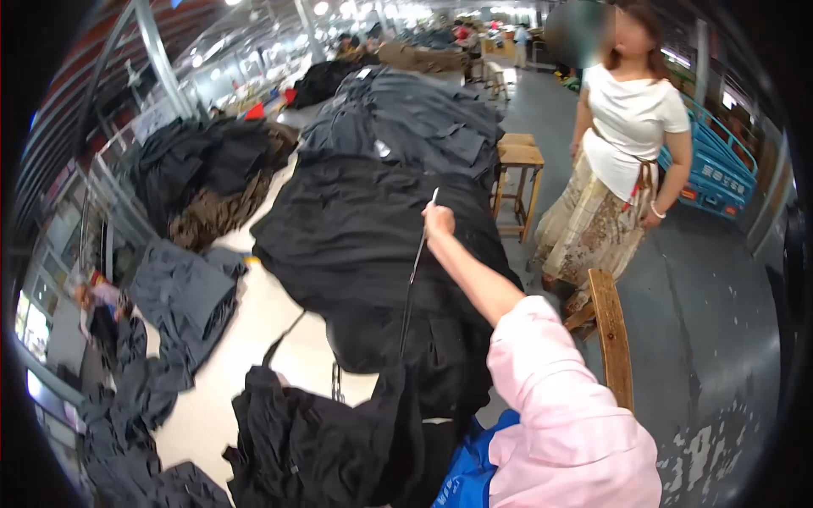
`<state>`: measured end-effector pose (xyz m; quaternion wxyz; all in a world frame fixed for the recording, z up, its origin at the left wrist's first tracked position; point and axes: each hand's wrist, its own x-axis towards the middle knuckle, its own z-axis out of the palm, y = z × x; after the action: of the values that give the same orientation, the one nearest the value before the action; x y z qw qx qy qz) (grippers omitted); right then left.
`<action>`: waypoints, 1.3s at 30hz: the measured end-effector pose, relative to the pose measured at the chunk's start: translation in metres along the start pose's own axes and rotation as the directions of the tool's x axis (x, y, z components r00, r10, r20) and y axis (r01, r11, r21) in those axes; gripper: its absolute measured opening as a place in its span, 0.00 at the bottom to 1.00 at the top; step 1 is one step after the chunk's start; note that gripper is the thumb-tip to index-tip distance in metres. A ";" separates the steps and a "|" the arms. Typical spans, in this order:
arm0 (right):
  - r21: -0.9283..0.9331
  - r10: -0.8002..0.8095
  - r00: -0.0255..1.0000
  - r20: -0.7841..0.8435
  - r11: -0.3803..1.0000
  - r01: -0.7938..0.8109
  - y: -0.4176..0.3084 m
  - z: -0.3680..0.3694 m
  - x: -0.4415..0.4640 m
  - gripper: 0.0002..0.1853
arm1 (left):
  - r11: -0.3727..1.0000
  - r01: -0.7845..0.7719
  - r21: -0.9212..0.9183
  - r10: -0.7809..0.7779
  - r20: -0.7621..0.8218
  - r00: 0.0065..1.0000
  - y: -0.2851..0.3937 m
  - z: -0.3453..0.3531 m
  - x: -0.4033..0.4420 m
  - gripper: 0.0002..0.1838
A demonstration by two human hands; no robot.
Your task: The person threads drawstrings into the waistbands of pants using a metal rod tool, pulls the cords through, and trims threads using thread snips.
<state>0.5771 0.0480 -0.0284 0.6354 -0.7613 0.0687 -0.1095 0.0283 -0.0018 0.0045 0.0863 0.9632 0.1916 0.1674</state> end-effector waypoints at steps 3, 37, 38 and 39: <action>0.303 0.159 0.938 0.308 0.918 -0.255 0.013 -0.005 -0.011 0.16 | 0.970 0.187 0.156 -0.185 -0.025 0.982 -0.003 0.016 0.034 0.19; -0.339 0.316 -0.134 0.939 0.799 -0.496 0.091 0.054 -0.286 0.11 | 0.882 0.467 -0.067 -0.458 0.115 0.882 0.003 -0.007 -0.053 0.10; -0.242 0.244 -0.045 0.969 0.893 -0.378 0.070 0.034 -0.288 0.11 | 0.882 0.465 -0.076 -0.456 0.109 0.883 0.000 0.001 -0.048 0.10; -0.144 0.157 0.035 0.987 0.960 -0.242 0.048 0.011 -0.291 0.12 | 0.869 0.467 -0.161 -0.466 0.044 0.883 -0.005 0.011 -0.045 0.10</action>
<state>0.2999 0.1207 -0.1010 0.5423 -0.5923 -0.2808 0.5256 -0.0084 -0.0165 -0.0193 0.2048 0.8781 0.4036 0.1552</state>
